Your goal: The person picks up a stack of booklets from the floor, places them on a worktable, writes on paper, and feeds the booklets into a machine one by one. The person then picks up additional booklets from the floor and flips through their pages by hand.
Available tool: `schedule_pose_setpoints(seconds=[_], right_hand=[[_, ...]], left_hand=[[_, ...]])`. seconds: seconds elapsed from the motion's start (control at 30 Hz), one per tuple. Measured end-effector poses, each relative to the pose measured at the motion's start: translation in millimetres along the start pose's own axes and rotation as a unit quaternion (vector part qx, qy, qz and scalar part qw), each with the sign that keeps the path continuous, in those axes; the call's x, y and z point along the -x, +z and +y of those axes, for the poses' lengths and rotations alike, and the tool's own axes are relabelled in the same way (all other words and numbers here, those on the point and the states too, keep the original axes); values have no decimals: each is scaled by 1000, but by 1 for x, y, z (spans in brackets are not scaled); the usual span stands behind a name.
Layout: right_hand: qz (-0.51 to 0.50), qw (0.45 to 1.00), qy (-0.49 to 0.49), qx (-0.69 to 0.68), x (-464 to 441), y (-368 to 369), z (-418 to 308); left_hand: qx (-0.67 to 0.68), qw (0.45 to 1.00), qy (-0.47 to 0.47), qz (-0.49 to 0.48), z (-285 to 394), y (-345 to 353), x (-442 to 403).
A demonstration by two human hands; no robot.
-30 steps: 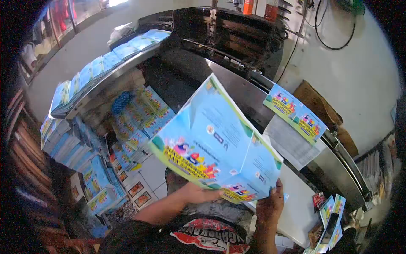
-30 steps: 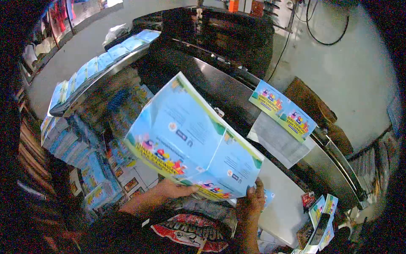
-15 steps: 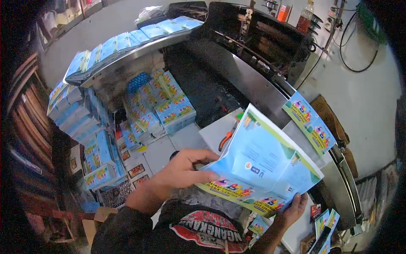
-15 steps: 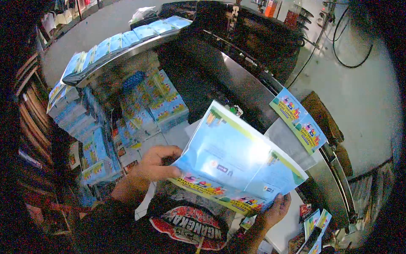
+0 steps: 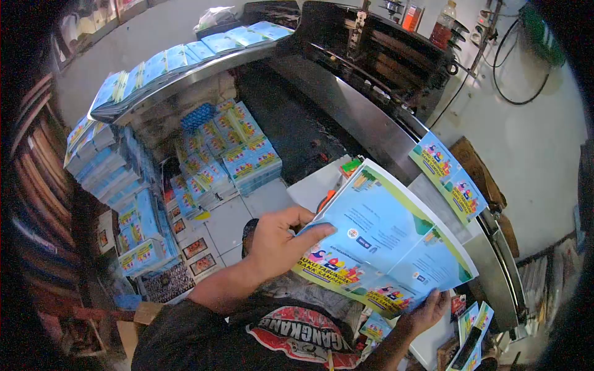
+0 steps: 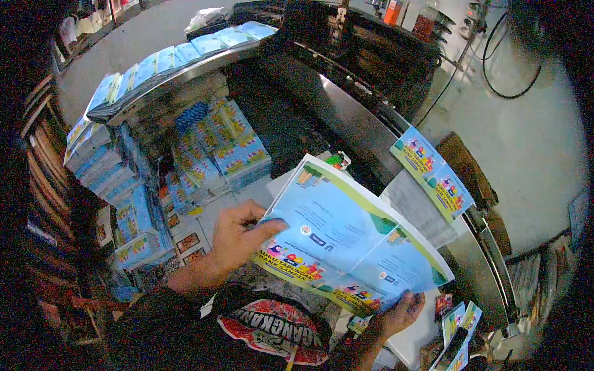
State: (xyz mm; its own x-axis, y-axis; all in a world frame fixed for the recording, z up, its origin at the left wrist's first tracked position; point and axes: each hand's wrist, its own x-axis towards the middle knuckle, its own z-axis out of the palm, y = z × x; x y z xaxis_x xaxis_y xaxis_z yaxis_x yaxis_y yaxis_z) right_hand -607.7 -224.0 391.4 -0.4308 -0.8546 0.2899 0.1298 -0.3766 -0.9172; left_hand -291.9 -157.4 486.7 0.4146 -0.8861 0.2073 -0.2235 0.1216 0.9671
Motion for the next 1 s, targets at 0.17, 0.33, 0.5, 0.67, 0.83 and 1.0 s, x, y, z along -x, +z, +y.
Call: schedule_pose_setpoints(seconds=[0.17,0.33,0.5,0.67,0.83,1.0], right_hand=[[-36,999,30,26,-5,-7,5],[-256,932,62,-251,-22,-30,13],[-349,924,-43,-153,-34,-56,23],[-358,909,-14,-213,-48,-68,34],[-301,918,12,-257,-29,-54,26],[-281,919,24,-275,-23,-45,22]], left_hand=[[-19,999,39,-3,4,-7,0],[46,938,326,-104,-16,-25,-17],[134,893,395,-170,-19,-41,-36],[56,843,507,-168,-6,-50,-36],[93,874,448,-161,-12,-45,-27],[79,880,444,-149,-9,-44,-24]])
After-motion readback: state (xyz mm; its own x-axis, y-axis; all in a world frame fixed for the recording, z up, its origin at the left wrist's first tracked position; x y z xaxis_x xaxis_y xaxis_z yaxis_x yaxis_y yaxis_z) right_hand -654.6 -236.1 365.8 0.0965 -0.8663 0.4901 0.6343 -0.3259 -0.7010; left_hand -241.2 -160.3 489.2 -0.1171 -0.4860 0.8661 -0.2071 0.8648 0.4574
